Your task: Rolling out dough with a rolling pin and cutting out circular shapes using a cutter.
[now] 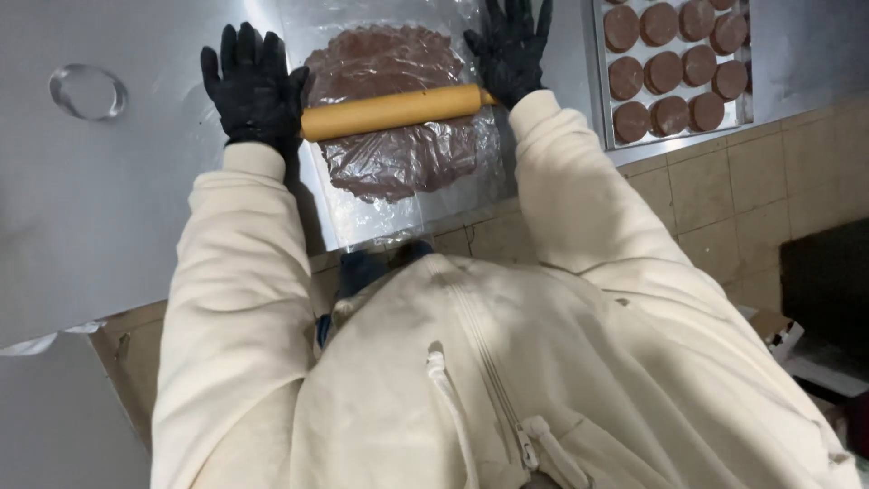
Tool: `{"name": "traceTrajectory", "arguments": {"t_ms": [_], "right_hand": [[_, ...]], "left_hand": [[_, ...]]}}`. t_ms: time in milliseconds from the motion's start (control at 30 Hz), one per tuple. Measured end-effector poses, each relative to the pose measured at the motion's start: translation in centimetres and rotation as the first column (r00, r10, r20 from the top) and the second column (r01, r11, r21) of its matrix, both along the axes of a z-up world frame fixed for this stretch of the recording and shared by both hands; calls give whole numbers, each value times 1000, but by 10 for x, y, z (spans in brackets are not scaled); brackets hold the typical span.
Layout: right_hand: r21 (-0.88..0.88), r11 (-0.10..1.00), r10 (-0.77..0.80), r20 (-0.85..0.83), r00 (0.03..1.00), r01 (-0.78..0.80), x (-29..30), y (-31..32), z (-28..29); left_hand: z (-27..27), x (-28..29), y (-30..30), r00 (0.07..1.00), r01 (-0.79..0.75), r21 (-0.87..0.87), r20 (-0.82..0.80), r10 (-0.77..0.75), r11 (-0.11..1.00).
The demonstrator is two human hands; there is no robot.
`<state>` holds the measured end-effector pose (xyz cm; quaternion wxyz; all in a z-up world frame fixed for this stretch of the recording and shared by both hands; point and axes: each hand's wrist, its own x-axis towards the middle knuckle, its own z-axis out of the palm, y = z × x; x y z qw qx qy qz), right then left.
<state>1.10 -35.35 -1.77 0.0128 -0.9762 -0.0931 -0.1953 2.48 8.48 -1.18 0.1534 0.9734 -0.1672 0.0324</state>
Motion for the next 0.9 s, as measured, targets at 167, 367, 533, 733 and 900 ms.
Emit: {"name": "traceTrajectory", "arguments": {"t_ms": [167, 367, 533, 733, 900], "right_hand": [[6, 980, -179, -410, 894, 199, -25, 31, 38], [-298, 950, -154, -178, 972, 96, -62, 15, 2], [-415, 907, -141, -132, 981, 75, -95, 16, 6], [-345, 937, -163, -290, 943, 55, -123, 37, 35], [-154, 985, -132, -383, 914, 77, -151, 38, 43]], "left_hand": [[11, -25, -3, 999, -9, 8, -37, 9, 1000], [53, -54, -8, 989, -36, -78, -146, 24, 996], [51, -88, -3, 983, 15, -131, -182, -39, 991], [41, -118, 2, 991, 52, -127, -113, -67, 990], [41, -148, 2, 996, 45, -98, -77, -52, 994]]}}
